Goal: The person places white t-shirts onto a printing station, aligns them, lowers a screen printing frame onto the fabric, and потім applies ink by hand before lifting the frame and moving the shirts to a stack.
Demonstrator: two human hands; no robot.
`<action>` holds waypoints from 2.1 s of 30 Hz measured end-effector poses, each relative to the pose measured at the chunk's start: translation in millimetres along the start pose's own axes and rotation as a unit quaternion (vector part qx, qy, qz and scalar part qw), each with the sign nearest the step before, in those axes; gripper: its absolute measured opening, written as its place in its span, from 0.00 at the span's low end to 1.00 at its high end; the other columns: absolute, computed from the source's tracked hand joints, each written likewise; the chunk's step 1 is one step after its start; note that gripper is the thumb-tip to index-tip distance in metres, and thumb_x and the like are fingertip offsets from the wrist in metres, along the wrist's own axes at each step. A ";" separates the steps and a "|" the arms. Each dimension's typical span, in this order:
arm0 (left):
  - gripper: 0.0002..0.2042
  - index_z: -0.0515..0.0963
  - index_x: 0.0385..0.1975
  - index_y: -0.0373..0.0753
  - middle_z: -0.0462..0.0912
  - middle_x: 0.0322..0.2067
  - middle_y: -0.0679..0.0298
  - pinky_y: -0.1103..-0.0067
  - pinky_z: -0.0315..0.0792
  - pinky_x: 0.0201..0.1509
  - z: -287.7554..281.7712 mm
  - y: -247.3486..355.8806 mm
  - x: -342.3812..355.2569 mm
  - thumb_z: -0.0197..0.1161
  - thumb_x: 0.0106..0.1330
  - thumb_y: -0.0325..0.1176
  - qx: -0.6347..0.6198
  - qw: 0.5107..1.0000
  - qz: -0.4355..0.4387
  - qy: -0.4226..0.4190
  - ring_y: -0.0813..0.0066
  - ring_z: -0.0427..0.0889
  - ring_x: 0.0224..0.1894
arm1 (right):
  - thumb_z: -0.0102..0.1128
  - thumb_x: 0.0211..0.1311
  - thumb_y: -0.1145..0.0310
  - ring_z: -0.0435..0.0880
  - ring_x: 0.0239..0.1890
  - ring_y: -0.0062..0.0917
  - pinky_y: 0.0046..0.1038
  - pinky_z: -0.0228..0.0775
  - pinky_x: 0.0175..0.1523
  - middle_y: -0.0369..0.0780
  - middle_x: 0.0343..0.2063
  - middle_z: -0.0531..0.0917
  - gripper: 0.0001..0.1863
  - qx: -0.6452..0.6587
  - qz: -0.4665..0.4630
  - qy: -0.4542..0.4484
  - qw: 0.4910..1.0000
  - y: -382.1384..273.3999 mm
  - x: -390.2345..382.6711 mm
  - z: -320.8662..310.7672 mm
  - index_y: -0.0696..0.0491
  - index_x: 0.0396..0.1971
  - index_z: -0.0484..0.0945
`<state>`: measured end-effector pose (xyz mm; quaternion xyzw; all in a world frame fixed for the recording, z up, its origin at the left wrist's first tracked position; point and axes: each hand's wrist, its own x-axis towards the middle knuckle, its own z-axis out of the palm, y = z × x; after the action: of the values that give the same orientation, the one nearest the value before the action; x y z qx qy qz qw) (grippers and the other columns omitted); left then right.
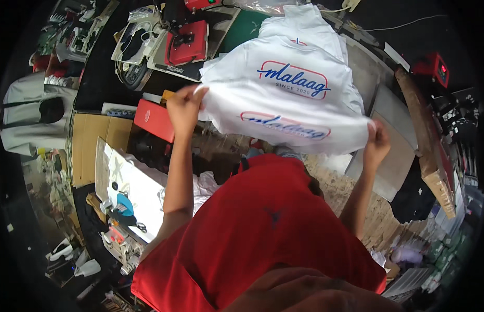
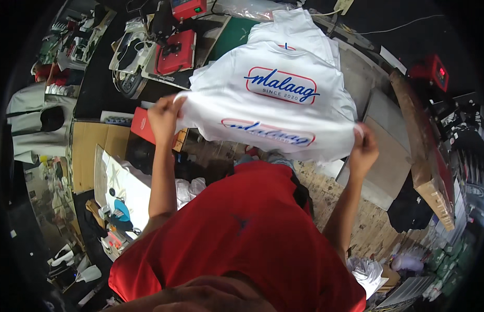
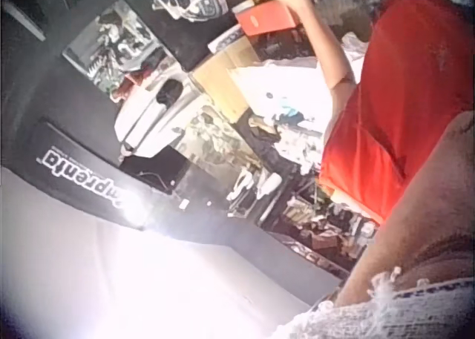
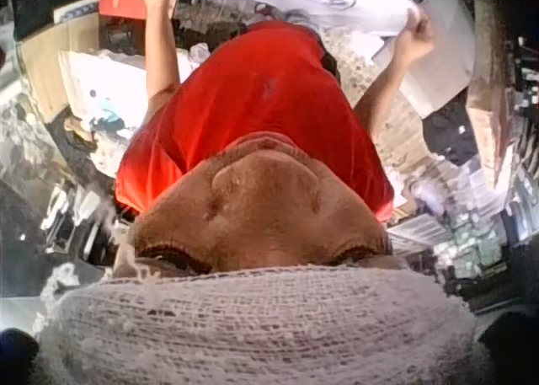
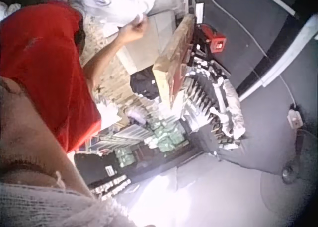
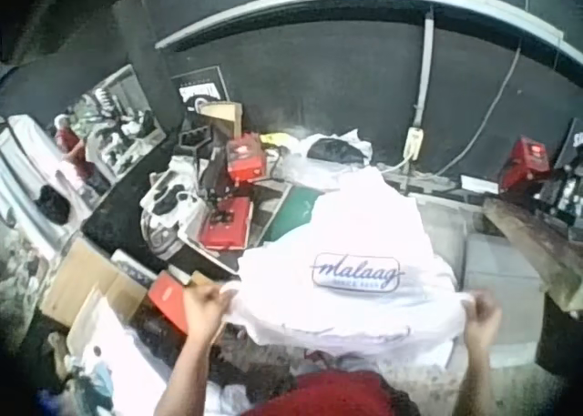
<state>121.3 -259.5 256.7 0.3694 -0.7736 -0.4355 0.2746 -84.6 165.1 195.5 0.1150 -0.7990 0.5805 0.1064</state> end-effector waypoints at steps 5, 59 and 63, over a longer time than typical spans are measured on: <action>0.08 0.83 0.29 0.32 0.84 0.20 0.63 0.81 0.72 0.26 140.9 -55.2 146.9 0.69 0.57 0.31 -0.156 0.987 -0.023 -0.020 0.82 0.80 0.21 | 0.63 0.56 0.77 0.84 0.37 0.25 0.23 0.74 0.44 0.40 0.34 0.85 0.08 -0.176 -0.009 0.027 0.984 81.4 133.3 99.4 0.59 0.37 0.81; 0.31 0.60 0.66 0.40 0.76 0.53 0.42 0.64 0.68 0.61 -225.7 -577.0 809.5 0.49 0.59 0.36 0.498 0.852 -0.039 -0.154 0.50 0.77 0.55 | 0.58 0.59 0.77 0.85 0.34 0.30 0.31 0.77 0.41 0.42 0.33 0.86 0.06 -0.474 0.082 -0.043 0.876 21.3 2.1 321.4 0.58 0.34 0.82; 0.25 0.67 0.60 0.37 0.80 0.48 0.42 0.63 0.72 0.55 -188.1 -484.6 785.1 0.51 0.60 0.35 0.423 0.900 -0.074 -0.079 0.48 0.80 0.49 | 0.58 0.59 0.77 0.85 0.35 0.30 0.30 0.77 0.41 0.41 0.32 0.86 0.06 -0.493 0.099 -0.015 0.864 -12.6 -20.8 308.5 0.58 0.34 0.83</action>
<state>-29.5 -1153.1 1.1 0.4710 -0.8747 -0.1143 -0.0029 -72.2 -131.2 107.0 -0.0235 -0.9897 0.1170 0.0794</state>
